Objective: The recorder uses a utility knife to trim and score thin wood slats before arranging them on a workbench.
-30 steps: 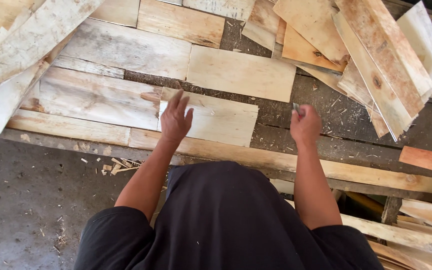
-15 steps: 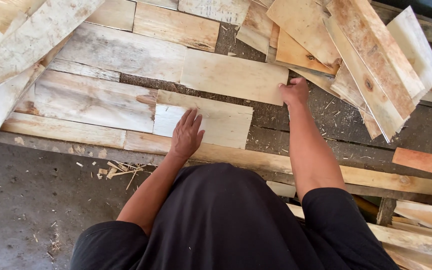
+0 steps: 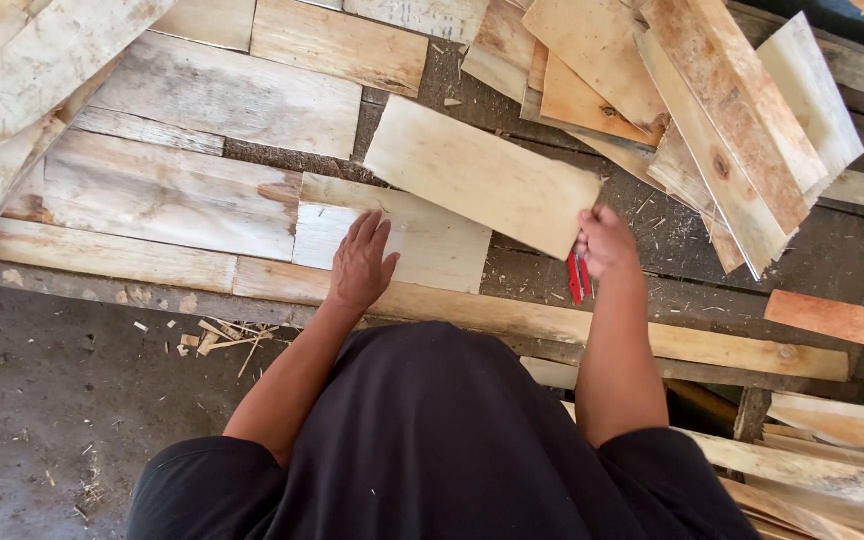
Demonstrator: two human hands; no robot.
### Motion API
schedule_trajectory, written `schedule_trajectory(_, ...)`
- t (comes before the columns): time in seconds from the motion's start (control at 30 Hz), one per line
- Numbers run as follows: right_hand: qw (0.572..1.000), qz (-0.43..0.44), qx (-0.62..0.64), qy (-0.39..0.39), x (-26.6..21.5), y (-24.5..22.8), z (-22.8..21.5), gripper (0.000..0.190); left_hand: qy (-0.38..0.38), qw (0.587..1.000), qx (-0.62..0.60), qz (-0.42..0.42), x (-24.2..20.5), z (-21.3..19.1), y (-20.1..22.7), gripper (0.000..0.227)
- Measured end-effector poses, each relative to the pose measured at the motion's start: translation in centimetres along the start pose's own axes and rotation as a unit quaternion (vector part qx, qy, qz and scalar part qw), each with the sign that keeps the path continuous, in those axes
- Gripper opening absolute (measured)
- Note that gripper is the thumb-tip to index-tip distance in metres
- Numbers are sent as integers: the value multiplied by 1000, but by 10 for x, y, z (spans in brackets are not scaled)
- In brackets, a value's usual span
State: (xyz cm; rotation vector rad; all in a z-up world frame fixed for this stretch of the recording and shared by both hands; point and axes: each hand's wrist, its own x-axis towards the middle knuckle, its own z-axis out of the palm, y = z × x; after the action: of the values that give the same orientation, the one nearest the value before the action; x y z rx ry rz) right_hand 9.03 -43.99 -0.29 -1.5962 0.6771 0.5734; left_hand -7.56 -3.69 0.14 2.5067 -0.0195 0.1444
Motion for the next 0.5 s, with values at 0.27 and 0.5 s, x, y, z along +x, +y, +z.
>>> schedule_trajectory(0.27, 969, -78, 204, -115, -94, 29, 78, 19, -125, 921, -296, -218, 32, -19, 55, 49)
schedule_trajectory(0.5, 938, -88, 261, -212, -71, 69, 151, 14, 66, 789, -575, -208, 50, 23, 51, 33)
